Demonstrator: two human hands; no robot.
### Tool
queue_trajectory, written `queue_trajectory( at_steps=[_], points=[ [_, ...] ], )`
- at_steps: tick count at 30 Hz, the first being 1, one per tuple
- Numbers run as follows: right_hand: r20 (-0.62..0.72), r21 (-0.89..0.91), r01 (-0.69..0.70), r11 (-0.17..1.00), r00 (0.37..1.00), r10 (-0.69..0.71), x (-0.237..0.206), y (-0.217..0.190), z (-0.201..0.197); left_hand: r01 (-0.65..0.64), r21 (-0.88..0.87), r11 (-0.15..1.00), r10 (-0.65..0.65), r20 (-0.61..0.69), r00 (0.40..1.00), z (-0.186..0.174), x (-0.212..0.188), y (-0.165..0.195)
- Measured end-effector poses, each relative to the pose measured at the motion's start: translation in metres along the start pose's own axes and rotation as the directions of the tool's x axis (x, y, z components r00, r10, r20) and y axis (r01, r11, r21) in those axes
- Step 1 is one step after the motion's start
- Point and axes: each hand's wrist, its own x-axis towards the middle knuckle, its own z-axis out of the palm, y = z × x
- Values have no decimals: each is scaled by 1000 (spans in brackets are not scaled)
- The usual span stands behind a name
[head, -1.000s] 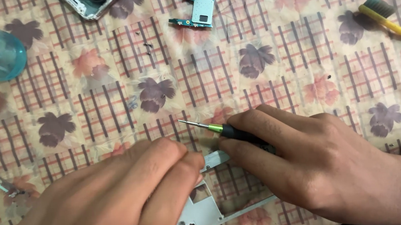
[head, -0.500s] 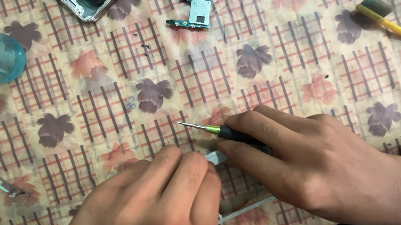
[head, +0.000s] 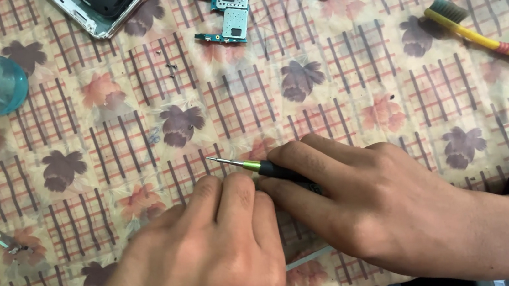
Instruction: The person uses a screwdriver to remove screws from the back of a white smartphone. They then separate the back cover from the main body and continue to remove screws from the internal frame, placing the removed components on the table.
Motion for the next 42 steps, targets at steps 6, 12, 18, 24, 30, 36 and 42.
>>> queue_trajectory(
  at_steps=[6,12,18,24,30,36,42],
  points=[
    [-19,-39,21,999,1000,-22,-2,1,2,-26,54,998,-12,601,799,2,9,2],
    [-32,-97,8,995,999,-11,-5,-1,6,-9,58,998,-27,596,803,4,7,1],
    [-34,-117,-18,993,999,14,-6,-3,11,133,310,941,-239,335,911,8,-3,12],
    [-64,-129,-23,991,998,15,-6,-5,13,157,472,868,-256,153,955,3,-1,24],
    [-52,-136,-27,990,998,20,-8,-3,12,124,143,982,-170,371,913,-8,6,-10],
    [-45,-121,-54,991,998,49,-8,-4,11,236,-343,909,-129,305,944,2,-27,-30],
    [-53,-82,-54,995,997,50,-6,-6,8,96,-315,944,-28,214,976,-2,-40,-25]
  ],
)
